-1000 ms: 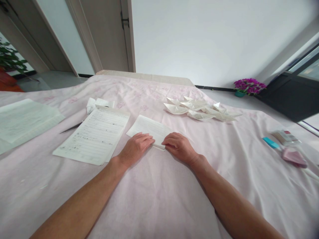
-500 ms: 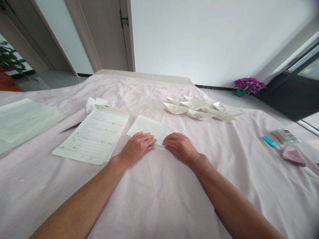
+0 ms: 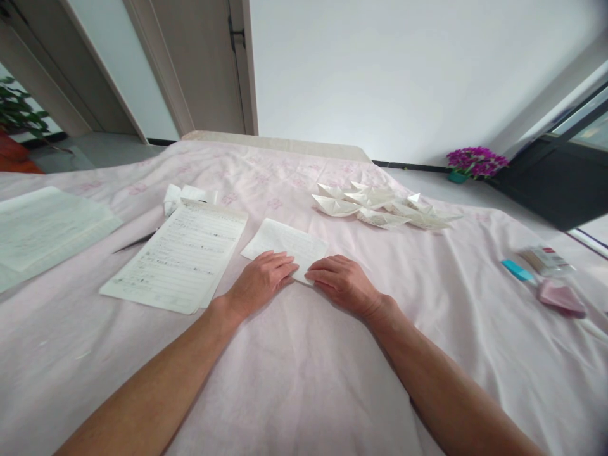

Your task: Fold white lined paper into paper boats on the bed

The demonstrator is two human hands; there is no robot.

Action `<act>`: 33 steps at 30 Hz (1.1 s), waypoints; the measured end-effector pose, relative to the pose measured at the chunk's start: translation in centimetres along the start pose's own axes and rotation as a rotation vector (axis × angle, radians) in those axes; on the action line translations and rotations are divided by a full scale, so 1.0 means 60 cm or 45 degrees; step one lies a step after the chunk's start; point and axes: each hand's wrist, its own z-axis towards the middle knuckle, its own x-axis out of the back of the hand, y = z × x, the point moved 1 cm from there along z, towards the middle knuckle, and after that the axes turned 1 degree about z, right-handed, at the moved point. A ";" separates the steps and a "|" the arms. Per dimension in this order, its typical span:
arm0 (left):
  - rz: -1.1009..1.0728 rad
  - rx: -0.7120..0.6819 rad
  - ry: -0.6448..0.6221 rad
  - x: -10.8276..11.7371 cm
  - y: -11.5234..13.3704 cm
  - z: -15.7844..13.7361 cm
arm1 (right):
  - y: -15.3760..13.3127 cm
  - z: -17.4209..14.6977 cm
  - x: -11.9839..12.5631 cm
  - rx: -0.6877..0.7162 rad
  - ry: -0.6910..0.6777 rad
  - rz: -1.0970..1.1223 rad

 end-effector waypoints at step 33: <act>0.110 0.047 -0.087 0.003 0.004 0.004 | -0.004 0.001 0.007 0.051 0.009 0.042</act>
